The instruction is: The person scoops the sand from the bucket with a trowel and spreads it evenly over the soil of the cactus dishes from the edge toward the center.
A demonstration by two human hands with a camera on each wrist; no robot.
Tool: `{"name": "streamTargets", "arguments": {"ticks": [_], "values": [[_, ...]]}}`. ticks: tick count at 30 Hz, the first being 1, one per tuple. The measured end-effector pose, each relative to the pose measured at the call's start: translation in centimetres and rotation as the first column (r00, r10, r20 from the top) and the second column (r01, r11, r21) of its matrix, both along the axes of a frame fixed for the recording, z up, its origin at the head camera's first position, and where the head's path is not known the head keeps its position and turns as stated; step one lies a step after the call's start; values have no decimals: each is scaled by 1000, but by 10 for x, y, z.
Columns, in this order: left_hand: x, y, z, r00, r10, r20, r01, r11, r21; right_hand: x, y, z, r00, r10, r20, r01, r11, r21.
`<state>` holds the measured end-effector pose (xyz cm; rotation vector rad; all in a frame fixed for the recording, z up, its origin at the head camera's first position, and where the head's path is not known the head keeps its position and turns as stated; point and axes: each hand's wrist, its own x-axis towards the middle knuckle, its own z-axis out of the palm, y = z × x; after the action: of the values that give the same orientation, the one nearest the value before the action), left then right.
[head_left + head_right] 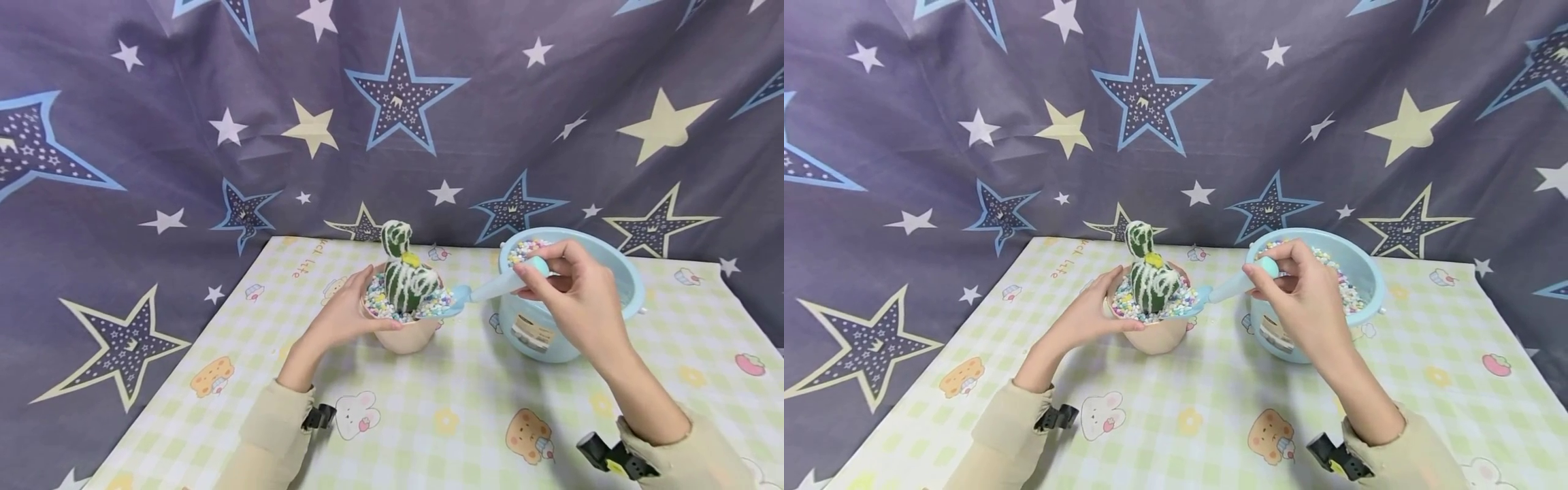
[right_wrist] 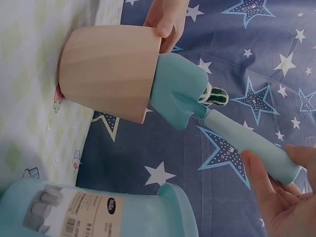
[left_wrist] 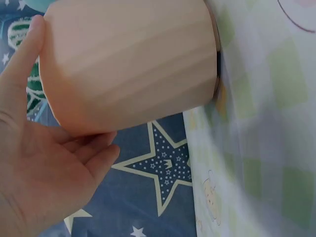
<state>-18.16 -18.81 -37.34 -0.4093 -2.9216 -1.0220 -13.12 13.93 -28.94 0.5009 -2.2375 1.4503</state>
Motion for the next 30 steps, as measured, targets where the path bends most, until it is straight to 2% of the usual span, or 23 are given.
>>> {"name": "streamTargets", "arguments": {"ticks": [9,22,25,30], "values": [[8,8,1,997,72,-4,-72,997,-39,2,-2,-1,1000,3,25,-3,1000,-11],[20,21,4,981,193,-25,-194,978,-73,4,-6,2,999,-30,-10,31,997,67],[20,19,5,983,184,-12,-184,980,-72,2,-8,3,999,-31,-14,32,997,77],[11,8,5,997,82,-4,-82,995,-51,0,-8,4,1000,-22,2,22,998,65]]}}
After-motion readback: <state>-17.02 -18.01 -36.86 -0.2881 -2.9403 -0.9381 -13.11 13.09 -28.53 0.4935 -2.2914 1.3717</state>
